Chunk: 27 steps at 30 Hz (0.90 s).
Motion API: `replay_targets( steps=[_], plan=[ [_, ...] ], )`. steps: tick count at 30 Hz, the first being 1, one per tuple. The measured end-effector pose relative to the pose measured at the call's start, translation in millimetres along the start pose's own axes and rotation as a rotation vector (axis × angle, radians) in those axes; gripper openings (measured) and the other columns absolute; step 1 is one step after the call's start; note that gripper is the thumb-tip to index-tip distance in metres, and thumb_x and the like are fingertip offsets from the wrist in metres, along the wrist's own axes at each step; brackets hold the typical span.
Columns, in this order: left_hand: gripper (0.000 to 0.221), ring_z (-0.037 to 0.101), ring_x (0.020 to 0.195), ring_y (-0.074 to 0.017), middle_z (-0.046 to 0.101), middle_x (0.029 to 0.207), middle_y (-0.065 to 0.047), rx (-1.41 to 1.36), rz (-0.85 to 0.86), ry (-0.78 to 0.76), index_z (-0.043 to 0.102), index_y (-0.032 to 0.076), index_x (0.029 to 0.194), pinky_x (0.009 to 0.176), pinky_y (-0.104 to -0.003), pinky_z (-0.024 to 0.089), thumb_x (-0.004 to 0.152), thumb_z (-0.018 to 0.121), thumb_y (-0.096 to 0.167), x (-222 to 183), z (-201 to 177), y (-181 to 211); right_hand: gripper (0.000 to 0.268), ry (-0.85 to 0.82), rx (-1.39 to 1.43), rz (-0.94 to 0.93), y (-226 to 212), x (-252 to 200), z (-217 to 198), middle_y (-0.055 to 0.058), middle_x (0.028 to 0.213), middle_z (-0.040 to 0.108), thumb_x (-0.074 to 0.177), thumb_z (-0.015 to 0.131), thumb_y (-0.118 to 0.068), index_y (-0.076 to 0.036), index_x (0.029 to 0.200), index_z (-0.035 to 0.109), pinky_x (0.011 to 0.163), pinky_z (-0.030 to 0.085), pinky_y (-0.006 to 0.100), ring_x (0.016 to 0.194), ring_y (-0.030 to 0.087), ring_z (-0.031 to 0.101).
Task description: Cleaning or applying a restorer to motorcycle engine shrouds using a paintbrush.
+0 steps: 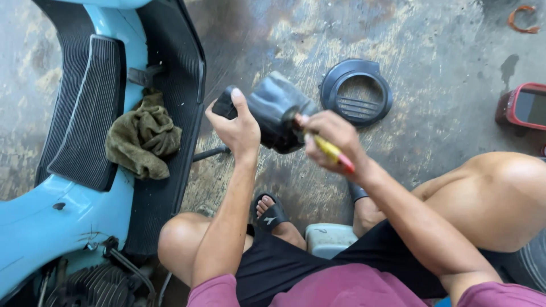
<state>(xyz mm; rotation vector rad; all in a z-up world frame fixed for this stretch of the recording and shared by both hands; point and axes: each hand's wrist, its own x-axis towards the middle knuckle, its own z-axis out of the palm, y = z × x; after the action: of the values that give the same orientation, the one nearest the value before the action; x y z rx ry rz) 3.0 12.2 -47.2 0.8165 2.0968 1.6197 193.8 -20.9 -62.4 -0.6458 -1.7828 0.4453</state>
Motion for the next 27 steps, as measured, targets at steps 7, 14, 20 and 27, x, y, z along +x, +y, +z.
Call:
replay_targets(
  steps=[7,14,20,27],
  plan=[
    [0.058,0.068,0.107,-0.0329,0.068,0.105,-0.018,0.034,-0.065,-0.016,0.058,0.006,0.117,0.091,-0.04,0.055,0.087,0.074,0.053,0.2,-6.3,-8.5,0.026,-0.073,0.024,0.063,-14.3,0.4,-2.2,0.019,0.098,0.07,0.078,0.078,-0.001,0.002,0.103,0.072,0.083,0.057,0.045,0.091,0.04,0.07],
    [0.068,0.065,0.117,-0.0331,0.066,0.117,-0.024,-0.217,-0.37,-0.026,0.061,-0.003,0.119,0.099,-0.041,0.051,0.084,0.074,0.053,-3.6,-23.2,39.8,0.021,0.218,-0.044,0.519,-28.0,23.1,-53.5,0.022,0.095,0.069,0.099,0.057,0.001,0.01,0.115,0.066,0.077,0.055,0.037,0.085,0.025,0.067],
    [0.067,0.066,0.104,-0.0307,0.061,0.11,-0.02,-0.364,-0.411,-0.072,0.057,-0.002,0.124,0.086,-0.043,0.056,0.085,0.074,0.05,4.0,-23.6,43.2,0.016,0.318,0.019,0.609,-28.1,23.3,-61.2,0.02,0.09,0.067,0.102,0.058,0.0,0.009,0.113,0.063,0.072,0.057,0.033,0.08,0.02,0.068],
    [0.057,0.065,0.104,-0.0242,0.063,0.109,-0.014,-0.245,-0.279,-0.027,0.061,0.005,0.117,0.087,-0.038,0.055,0.086,0.074,0.051,-14.1,-16.9,50.5,0.013,0.187,0.022,0.331,-17.8,2.1,-17.4,0.024,0.086,0.066,0.087,0.068,-0.001,0.007,0.098,0.067,0.066,0.056,0.038,0.075,0.033,0.071]
  ],
)
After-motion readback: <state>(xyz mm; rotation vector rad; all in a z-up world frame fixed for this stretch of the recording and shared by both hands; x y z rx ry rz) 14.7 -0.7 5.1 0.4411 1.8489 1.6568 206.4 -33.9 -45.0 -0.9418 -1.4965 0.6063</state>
